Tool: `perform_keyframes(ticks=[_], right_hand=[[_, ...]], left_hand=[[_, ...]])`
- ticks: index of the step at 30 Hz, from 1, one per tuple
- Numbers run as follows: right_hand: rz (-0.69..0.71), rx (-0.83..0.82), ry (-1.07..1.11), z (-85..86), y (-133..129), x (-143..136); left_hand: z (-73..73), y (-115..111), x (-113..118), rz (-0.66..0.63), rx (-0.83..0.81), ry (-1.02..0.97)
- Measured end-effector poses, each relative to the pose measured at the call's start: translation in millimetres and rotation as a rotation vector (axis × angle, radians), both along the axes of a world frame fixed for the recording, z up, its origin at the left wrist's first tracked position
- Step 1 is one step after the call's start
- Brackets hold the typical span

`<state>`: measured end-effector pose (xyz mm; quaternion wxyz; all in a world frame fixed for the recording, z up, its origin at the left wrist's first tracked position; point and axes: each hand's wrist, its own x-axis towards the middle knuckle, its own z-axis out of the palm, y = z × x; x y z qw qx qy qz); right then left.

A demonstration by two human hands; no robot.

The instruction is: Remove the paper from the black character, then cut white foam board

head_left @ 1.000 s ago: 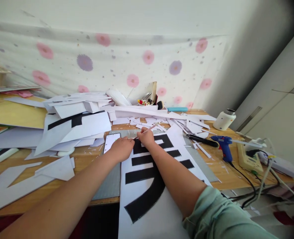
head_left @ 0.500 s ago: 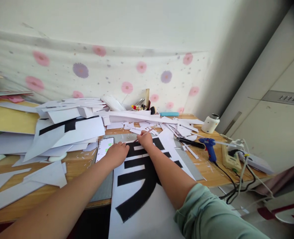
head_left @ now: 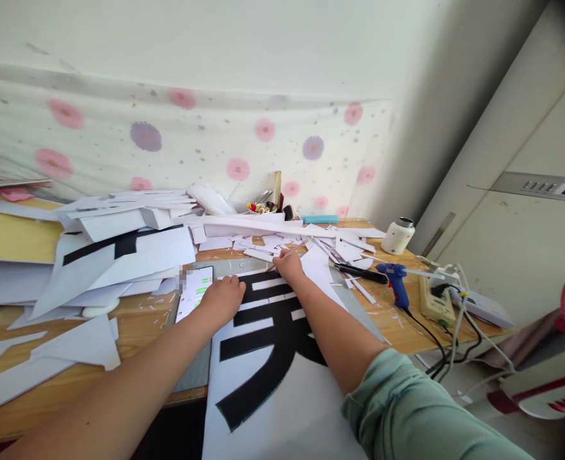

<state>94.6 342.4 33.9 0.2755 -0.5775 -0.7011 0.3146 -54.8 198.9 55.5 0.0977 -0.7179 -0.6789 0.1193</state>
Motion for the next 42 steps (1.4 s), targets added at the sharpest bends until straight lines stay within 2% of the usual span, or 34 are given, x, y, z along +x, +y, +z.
perform_keyframes(ticks=[18,35,39,42], right_hand=[[-0.127,0.042,-0.019,-6.7,22,55],[-0.305,0.102,0.006,-7.3,28,78],[-0.283,0.118,0.097,4.6,16,70],[-0.172,0.113,0.192,11.9,-1,43]], left_hand=[[3.9,3,2,-0.027,-0.038,0.090],[9.6,-2,0,-0.077,-0.051,0.034],[7.8,-2,-3,-0.082,-0.049,-0.004],[6.6,-2,-6,-0.095,-0.049,-0.033]])
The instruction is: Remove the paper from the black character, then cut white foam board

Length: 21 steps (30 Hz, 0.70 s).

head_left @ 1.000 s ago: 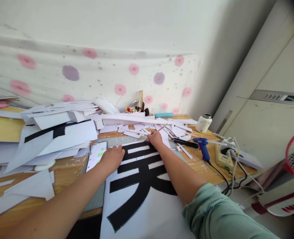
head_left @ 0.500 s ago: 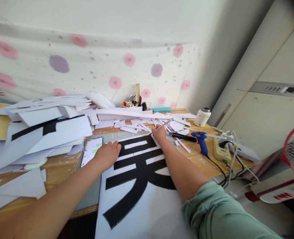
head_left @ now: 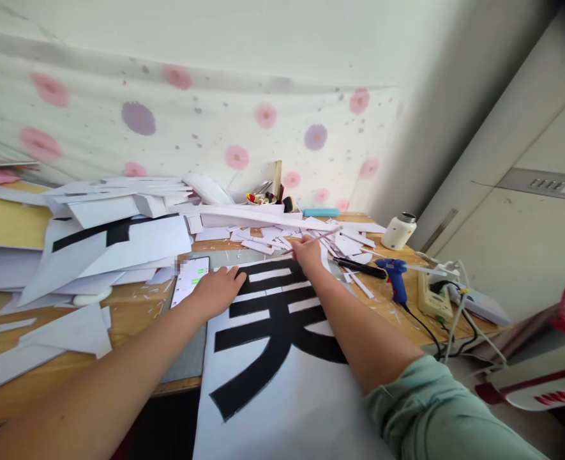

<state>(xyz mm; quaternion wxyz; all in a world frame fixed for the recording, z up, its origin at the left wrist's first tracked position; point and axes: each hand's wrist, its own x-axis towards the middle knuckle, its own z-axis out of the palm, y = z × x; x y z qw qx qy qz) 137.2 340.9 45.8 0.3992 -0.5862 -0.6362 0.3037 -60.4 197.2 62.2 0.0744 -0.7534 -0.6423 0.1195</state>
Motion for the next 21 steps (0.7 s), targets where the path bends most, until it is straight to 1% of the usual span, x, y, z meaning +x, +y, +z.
perform_keyframes(ticks=[2,4,7,10,12,21], right_hand=[[0.110,-0.003,0.047,0.2,-15,-23],[0.188,-0.012,0.078,-3.7,-29,-43],[0.212,-0.025,0.093,-13.9,-42,-59],[0.195,-0.023,0.091,-22.6,-46,-60],[0.191,-0.014,0.087,-25.5,-46,-59],[0.194,0.015,0.062,-23.1,-48,-61]], left_hand=[[0.2,0,0,-0.001,0.000,-0.009],[1.0,0,1,0.005,-0.001,-0.012],[1.8,-1,2,0.011,-0.004,-0.026],[1.2,-2,1,0.009,0.002,-0.046],[0.4,-2,0,0.006,0.006,-0.052],[-5.3,-1,-2,0.000,0.042,-0.049]])
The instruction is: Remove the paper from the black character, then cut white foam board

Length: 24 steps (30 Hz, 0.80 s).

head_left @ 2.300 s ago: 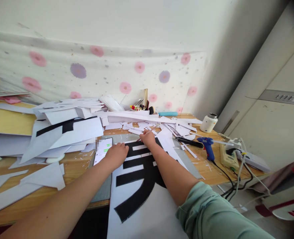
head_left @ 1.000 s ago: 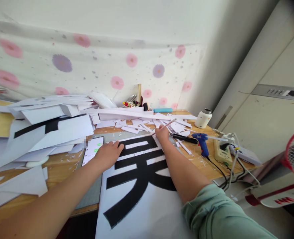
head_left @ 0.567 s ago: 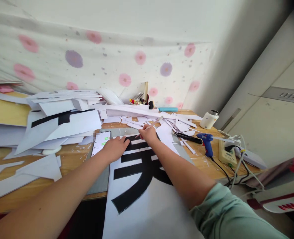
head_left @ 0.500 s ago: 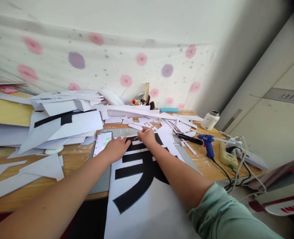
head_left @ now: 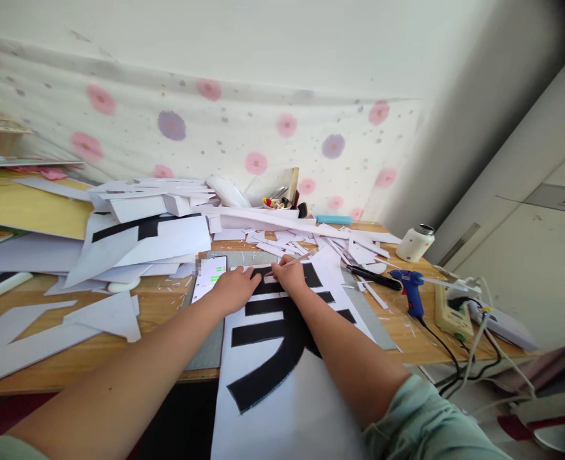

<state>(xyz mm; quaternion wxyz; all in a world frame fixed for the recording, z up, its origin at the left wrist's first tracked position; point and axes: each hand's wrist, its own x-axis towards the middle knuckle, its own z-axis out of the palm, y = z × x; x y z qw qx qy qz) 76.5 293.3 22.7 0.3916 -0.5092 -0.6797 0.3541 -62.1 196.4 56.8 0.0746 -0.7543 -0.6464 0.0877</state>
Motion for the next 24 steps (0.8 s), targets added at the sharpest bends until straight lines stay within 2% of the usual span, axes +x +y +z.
perform_keyframes(ticks=[13,24], right_hand=[[0.093,-0.083,0.090,-2.2,-1.6,5.8],[0.075,-0.068,0.056,-1.5,-1.2,6.3]], left_hand=[[-2.5,2.2,-0.6,0.014,-0.010,0.018],[-2.1,1.4,-0.2,0.025,-0.022,0.016]])
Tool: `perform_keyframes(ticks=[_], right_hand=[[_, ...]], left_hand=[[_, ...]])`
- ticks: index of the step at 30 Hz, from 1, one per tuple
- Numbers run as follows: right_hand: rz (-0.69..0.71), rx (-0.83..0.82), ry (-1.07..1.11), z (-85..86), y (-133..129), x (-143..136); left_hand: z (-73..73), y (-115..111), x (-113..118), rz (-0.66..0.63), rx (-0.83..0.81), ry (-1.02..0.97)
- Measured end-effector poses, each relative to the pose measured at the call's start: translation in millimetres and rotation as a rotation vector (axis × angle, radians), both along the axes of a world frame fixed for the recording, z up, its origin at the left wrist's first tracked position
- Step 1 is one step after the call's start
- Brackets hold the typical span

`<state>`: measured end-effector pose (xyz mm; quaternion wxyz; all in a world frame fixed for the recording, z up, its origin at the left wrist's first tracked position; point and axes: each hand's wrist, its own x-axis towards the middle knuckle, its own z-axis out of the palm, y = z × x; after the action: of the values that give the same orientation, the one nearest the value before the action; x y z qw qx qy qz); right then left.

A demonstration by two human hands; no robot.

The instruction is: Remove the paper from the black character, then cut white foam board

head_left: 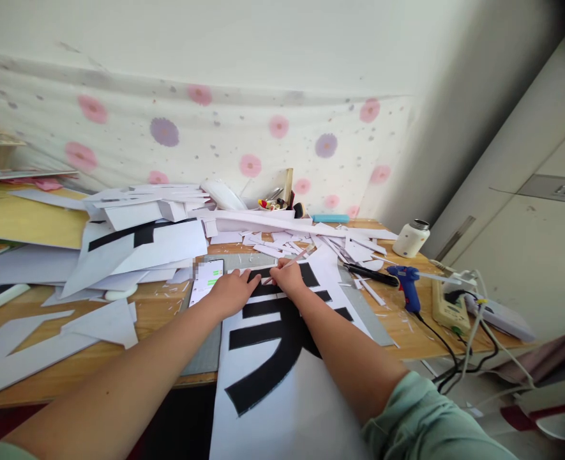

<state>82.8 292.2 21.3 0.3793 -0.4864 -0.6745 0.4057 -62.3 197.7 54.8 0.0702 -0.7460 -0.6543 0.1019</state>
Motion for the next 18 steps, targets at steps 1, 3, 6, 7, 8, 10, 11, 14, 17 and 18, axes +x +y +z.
perform_keyframes(ticks=[1,3,6,7,8,10,11,14,17,18], right_hand=[[-0.004,0.003,-0.010,0.8,0,0],[-0.017,0.011,-0.029,2.2,1,3],[-0.036,0.021,-0.055,3.7,4,10],[-0.040,0.023,-0.062,4.1,5,12],[-0.044,0.026,-0.068,4.5,6,15],[-0.051,0.030,-0.081,5.2,8,19],[-0.054,0.032,-0.087,5.5,9,20],[-0.063,0.034,-0.101,5.8,12,25],[-0.081,0.033,-0.113,4.6,17,32],[-0.088,0.032,-0.116,3.9,19,34]], left_hand=[[0.5,0,0,0.002,-0.004,0.005],[1.8,0,1,0.003,-0.015,0.015],[3.5,0,2,0.005,-0.030,0.033],[3.9,0,3,0.008,-0.034,0.040],[4.1,0,3,0.010,-0.037,0.049],[4.6,0,3,0.013,-0.045,0.069],[5.0,0,3,0.013,-0.050,0.080],[6.0,-1,4,0.007,-0.062,0.114],[6.3,0,4,-0.005,-0.074,0.141],[6.2,0,4,-0.009,-0.078,0.148]])
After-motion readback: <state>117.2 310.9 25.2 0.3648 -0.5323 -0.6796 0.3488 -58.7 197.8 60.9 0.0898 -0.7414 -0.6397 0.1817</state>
